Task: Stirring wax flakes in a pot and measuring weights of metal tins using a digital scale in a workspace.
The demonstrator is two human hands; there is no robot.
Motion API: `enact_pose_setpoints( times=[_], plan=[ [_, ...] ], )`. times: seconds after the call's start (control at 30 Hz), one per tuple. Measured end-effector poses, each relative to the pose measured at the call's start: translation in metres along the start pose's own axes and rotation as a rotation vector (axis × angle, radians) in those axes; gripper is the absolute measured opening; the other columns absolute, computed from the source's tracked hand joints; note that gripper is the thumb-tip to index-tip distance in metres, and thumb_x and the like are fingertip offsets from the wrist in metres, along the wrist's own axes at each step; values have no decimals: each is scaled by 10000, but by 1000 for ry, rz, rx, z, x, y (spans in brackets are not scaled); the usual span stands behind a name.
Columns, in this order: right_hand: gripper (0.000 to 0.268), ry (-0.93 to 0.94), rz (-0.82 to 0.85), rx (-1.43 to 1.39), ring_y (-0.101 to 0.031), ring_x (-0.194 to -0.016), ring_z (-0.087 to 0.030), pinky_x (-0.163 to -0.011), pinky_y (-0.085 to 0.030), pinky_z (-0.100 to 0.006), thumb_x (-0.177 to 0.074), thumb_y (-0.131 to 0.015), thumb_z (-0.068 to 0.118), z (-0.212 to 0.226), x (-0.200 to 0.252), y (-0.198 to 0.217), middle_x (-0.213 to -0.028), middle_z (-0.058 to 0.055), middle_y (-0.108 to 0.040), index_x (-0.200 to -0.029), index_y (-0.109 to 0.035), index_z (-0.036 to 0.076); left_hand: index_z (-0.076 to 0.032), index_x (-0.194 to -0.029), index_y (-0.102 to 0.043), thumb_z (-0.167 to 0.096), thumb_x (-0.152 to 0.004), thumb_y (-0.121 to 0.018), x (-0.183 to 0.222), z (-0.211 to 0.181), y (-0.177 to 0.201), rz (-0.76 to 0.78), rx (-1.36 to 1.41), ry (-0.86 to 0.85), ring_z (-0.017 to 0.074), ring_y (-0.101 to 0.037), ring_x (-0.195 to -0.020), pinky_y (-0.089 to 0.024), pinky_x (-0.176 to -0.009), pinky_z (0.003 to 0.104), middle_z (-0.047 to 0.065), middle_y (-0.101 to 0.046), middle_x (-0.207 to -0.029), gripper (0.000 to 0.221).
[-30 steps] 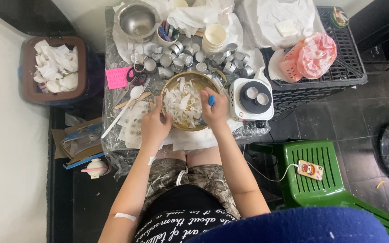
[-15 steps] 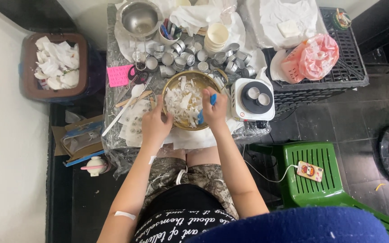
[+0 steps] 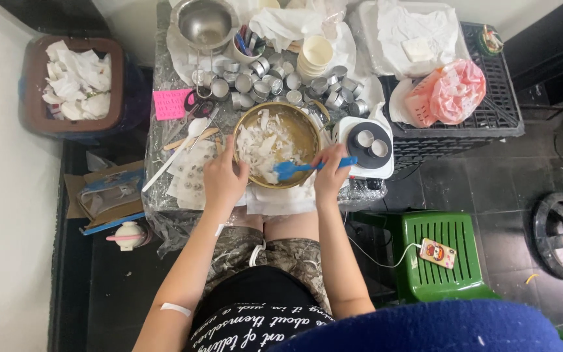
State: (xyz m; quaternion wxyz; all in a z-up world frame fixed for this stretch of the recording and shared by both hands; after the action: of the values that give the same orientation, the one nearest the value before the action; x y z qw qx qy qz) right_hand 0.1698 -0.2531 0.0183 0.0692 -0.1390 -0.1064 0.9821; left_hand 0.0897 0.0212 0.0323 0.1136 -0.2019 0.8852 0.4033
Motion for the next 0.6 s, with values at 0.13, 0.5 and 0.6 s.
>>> enact_pose_setpoints(
  times=[0.13, 0.5, 0.6],
  plan=[
    [401, -112, -7, 19, -487, -482, -113, -433, -395, -256, -1132, -377, 342, 0, 47, -1, -687, -78, -585, -834, -430, 80, 19, -1461, -536, -139, -908, -631, 1, 1, -1, -49, -13, -37, 303, -678, -761, -505, -812, 466, 122, -700, -841, 583],
    [335, -222, 108, 26, -670, -550, -165, -487, -568, -280, -1110, -416, 337, -8, 29, -50, -794, -111, -682, -925, -456, 61, 80, -1508, -418, -166, -840, -683, 1, -1, -11, 92, -57, 64, 376, -665, -764, -520, -729, 487, 197, -674, -920, 760],
    [326, -216, 61, -2, -627, -480, -161, -422, -513, -266, -1099, -430, 332, -1, 16, -40, -721, -95, -637, -920, -471, 63, 116, -1507, -390, -193, -865, -690, 3, -3, -12, 88, -136, 2, 374, -665, -765, -514, -754, 495, 209, -679, -943, 773]
  ],
)
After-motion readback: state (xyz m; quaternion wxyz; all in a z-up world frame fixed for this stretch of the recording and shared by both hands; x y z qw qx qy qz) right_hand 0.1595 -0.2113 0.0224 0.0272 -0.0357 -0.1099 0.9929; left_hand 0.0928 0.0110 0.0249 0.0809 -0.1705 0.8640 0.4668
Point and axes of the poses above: each hand's wrist, its own x-axis away from the middle knuckle, its own y-axis out of the back of the hand, z = x × y, the point moved 10 cm from there along -x, towards the middle knuckle
